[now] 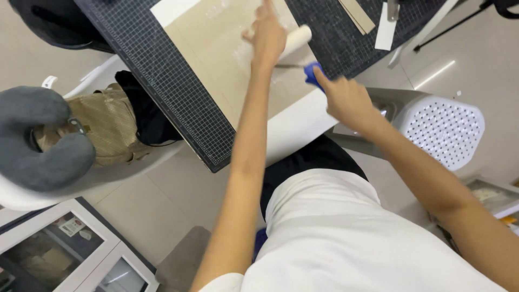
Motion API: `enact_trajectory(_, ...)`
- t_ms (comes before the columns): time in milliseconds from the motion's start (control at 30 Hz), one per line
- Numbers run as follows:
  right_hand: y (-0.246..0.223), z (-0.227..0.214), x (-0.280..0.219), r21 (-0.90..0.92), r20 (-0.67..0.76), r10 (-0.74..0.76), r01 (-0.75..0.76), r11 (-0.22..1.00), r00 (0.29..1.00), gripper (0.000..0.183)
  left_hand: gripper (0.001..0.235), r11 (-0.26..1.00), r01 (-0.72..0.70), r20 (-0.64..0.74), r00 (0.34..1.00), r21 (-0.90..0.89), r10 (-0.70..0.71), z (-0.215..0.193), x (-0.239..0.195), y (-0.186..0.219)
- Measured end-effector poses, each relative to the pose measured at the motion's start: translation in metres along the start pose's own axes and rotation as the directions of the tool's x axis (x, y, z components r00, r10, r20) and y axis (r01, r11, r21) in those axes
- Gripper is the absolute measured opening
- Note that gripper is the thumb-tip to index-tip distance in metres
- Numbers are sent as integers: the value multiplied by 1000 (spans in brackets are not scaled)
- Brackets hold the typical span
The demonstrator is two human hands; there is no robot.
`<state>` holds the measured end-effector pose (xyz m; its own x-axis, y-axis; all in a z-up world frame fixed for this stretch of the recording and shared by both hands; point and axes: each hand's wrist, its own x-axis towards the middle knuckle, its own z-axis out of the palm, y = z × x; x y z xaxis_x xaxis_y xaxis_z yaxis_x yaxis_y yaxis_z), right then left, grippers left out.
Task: Applying adhesive to a cardboard sheet using a roller and wrapping it with white paper on a cutting mat.
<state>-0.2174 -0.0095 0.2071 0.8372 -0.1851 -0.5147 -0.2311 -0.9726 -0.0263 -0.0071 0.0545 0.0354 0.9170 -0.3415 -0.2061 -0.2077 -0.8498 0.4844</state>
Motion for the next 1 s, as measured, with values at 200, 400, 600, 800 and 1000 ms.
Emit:
enact_trajectory(200,-21,-48,121,4,-80,-94,94,996,992,56,66,786,114,-284,955,607,81,74,-158,-19)
enact_trajectory(400,-32,-64,190,-27,-214,-179,177,984,960,43,57,877,-128,150,987,462,65,74,-198,59)
enact_trajectory(600,-31,-40,118,54,-162,-142,152,987,977,70,55,825,-39,-31,997,564,68,96,-207,68)
enact_trajectory(800,-13,-70,13,-27,125,-36,39,999,992,68,58,905,-94,14,995,415,98,83,-205,64)
enact_trajectory(1000,-38,-73,172,-50,-244,-196,189,981,950,69,73,888,-169,141,983,427,120,55,-207,65)
